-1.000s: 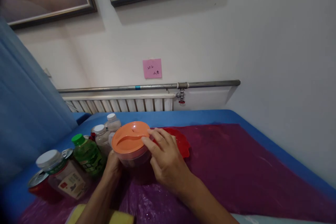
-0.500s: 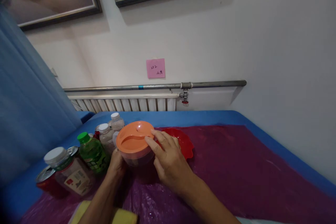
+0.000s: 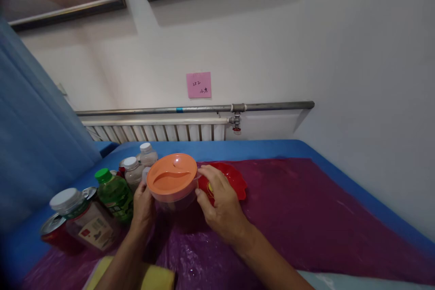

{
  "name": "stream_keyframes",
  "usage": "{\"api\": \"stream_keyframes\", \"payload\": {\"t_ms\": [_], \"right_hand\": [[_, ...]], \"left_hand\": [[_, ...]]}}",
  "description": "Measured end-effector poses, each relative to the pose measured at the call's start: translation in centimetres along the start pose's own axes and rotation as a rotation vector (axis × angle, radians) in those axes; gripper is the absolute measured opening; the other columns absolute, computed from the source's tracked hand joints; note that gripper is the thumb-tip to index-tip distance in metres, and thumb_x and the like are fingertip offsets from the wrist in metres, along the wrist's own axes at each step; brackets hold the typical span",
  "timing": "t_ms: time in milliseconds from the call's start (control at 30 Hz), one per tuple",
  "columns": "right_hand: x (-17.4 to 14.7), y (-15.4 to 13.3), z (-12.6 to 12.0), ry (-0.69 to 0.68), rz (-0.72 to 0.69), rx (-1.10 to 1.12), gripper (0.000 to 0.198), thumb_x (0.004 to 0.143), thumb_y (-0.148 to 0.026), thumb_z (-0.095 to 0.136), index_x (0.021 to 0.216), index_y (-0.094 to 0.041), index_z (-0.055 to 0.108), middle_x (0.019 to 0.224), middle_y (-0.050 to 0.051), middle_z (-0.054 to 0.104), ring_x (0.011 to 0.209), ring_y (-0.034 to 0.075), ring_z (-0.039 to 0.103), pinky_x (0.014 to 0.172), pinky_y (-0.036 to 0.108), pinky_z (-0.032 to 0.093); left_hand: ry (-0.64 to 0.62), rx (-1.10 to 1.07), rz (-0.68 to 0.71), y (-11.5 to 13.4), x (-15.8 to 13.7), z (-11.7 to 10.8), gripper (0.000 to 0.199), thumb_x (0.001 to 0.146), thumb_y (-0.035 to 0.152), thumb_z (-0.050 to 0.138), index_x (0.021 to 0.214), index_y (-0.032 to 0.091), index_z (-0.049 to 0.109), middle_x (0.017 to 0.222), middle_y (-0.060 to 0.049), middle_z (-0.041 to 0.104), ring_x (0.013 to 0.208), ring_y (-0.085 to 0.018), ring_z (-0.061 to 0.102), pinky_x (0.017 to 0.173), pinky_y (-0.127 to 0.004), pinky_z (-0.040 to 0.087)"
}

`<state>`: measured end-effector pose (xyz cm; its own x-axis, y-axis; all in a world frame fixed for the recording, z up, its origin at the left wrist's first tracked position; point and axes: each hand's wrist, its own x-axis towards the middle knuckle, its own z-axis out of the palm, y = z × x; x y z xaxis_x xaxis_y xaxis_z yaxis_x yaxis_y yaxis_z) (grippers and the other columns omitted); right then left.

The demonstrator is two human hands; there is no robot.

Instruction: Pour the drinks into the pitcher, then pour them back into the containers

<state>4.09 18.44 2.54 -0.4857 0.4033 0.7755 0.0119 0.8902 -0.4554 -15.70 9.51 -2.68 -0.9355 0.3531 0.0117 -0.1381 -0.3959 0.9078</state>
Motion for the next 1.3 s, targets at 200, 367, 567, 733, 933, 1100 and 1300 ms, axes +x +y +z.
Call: {"api": "stream_keyframes", "payload": {"t_ms": [200,367,567,733,933,1100,1300], "right_hand": [[0.1,-0.1,-0.3,-0.039,0.065,0.064,0.029,0.093,-0.017,0.053,0.12,-0.022,0.057,0.113,0.008,0.071,0.105,0.021,0.069,0.091,0.039,0.058],[0.3,0.3,-0.6,-0.037,-0.094,-0.04,0.033,0.093,-0.011,0.049,0.123,-0.024,0.056,0.113,0.008,0.071,0.107,0.021,0.068,0.092,0.041,0.057],[0.5,0.2,-0.7,-0.065,-0.107,-0.045,0.03,0.094,-0.01,0.047,0.119,-0.022,0.059,0.11,0.009,0.072,0.104,0.021,0.069,0.09,0.038,0.058],[0.5,0.0,-0.6,-0.092,-0.049,-0.001,0.028,0.094,-0.011,0.046,0.117,-0.02,0.059,0.108,0.008,0.073,0.101,0.02,0.07,0.089,0.035,0.058],[0.5,-0.1,-0.6,-0.108,-0.036,0.027,0.028,0.094,-0.012,0.043,0.117,-0.02,0.059,0.103,0.008,0.073,0.093,0.018,0.071,0.083,0.033,0.059],[0.4,0.0,-0.4,-0.099,-0.029,0.034,0.029,0.094,-0.013,0.045,0.119,-0.021,0.057,0.104,0.007,0.074,0.092,0.018,0.072,0.081,0.032,0.059],[0.2,0.4,-0.2,-0.105,-0.017,0.029,0.032,0.095,-0.016,0.045,0.124,-0.022,0.057,0.105,0.007,0.075,0.091,0.019,0.073,0.081,0.033,0.06]], "left_hand": [[-0.034,0.009,0.086,0.1,0.0,-0.4,0.038,0.068,0.041,0.077,0.098,0.018,0.073,0.096,-0.003,0.073,0.086,-0.017,0.062,0.083,-0.029,0.047],[-0.094,-0.096,0.123,0.8,-0.3,0.0,0.034,0.071,0.044,0.073,0.094,0.019,0.07,0.095,-0.001,0.071,0.088,-0.016,0.062,0.083,-0.027,0.047],[-0.111,-0.13,0.158,1.7,-0.8,0.3,0.033,0.072,0.045,0.074,0.095,0.021,0.069,0.095,0.001,0.069,0.089,-0.015,0.061,0.083,-0.025,0.047],[-0.118,-0.093,0.129,1.3,-0.6,0.0,0.037,0.071,0.043,0.078,0.098,0.02,0.068,0.096,-0.001,0.069,0.087,-0.014,0.061,0.08,-0.024,0.047],[-0.121,-0.078,0.111,1.4,-0.4,0.0,0.038,0.07,0.045,0.079,0.097,0.021,0.068,0.094,0.0,0.069,0.085,-0.014,0.061,0.079,-0.023,0.046],[-0.127,-0.087,0.097,1.6,-0.5,0.0,0.037,0.068,0.045,0.08,0.094,0.021,0.068,0.092,0.002,0.069,0.082,-0.013,0.061,0.077,-0.023,0.046],[-0.143,-0.092,0.095,1.8,-0.4,0.0,0.035,0.068,0.045,0.079,0.088,0.02,0.067,0.086,0.003,0.067,0.079,-0.013,0.06,0.075,-0.023,0.046]]}}
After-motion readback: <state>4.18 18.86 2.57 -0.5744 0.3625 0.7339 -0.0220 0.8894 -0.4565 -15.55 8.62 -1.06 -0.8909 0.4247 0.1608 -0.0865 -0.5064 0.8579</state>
